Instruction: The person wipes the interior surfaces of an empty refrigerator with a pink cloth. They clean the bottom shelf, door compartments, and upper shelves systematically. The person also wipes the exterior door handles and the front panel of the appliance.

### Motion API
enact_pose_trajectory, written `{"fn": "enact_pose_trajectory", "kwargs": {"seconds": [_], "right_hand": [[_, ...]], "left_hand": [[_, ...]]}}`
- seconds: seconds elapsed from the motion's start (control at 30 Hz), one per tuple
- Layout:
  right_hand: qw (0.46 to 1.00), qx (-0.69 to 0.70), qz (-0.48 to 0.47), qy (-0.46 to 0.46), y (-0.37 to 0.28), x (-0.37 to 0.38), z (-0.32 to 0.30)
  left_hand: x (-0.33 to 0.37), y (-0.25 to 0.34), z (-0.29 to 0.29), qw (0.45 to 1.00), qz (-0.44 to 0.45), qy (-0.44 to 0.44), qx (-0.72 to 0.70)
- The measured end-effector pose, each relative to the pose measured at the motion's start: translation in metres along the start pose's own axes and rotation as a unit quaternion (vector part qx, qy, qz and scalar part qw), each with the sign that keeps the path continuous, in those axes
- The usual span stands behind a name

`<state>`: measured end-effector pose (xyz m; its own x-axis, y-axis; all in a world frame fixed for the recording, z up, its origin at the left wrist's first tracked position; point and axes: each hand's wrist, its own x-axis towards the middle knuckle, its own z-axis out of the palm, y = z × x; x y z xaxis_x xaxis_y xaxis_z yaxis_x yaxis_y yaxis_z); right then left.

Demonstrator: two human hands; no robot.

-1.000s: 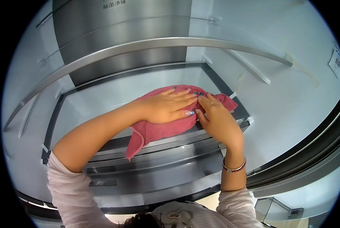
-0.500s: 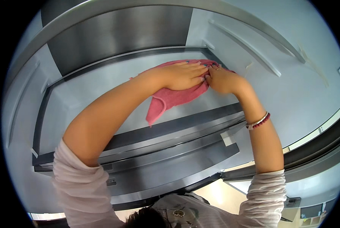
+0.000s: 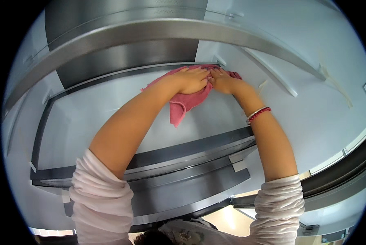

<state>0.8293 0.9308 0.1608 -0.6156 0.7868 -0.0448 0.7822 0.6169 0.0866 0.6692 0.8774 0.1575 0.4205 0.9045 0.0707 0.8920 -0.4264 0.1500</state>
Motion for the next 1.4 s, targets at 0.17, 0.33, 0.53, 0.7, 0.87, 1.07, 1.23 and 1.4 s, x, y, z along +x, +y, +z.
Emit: {"fn": "enact_pose_trajectory", "kwargs": {"seconds": [0.17,0.33,0.53,0.7,0.87,1.07,1.23,1.4], "right_hand": [[1.000,-0.018,-0.008,-0.019,-0.018,0.007,-0.015],[0.999,0.020,0.018,-0.019,-0.029,0.024,-0.010],[0.998,0.069,-0.007,-0.010,-0.095,0.043,-0.018],[0.992,0.097,-0.079,-0.004,-0.184,0.052,-0.022],[0.980,0.120,-0.158,0.007,-0.268,0.049,-0.029],[0.963,0.124,-0.237,0.001,-0.353,0.028,-0.036],[0.946,0.141,-0.293,0.022,-0.397,0.005,-0.031],[0.939,0.129,-0.318,0.020,-0.393,-0.017,-0.036]], "left_hand": [[0.000,-0.010,-0.002,0.999,-0.036,0.002,0.006],[-0.006,-0.021,-0.003,0.998,-0.059,-0.010,0.011],[-0.065,-0.058,-0.018,0.994,-0.105,-0.008,0.037],[-0.147,-0.117,-0.020,0.989,-0.137,0.008,0.058],[-0.243,-0.119,-0.038,0.968,-0.247,0.032,0.037],[-0.343,-0.140,-0.036,0.952,-0.297,0.057,0.041],[-0.401,-0.128,-0.037,0.931,-0.360,0.061,0.027],[-0.412,-0.109,-0.034,0.919,-0.383,0.084,0.036]]}}
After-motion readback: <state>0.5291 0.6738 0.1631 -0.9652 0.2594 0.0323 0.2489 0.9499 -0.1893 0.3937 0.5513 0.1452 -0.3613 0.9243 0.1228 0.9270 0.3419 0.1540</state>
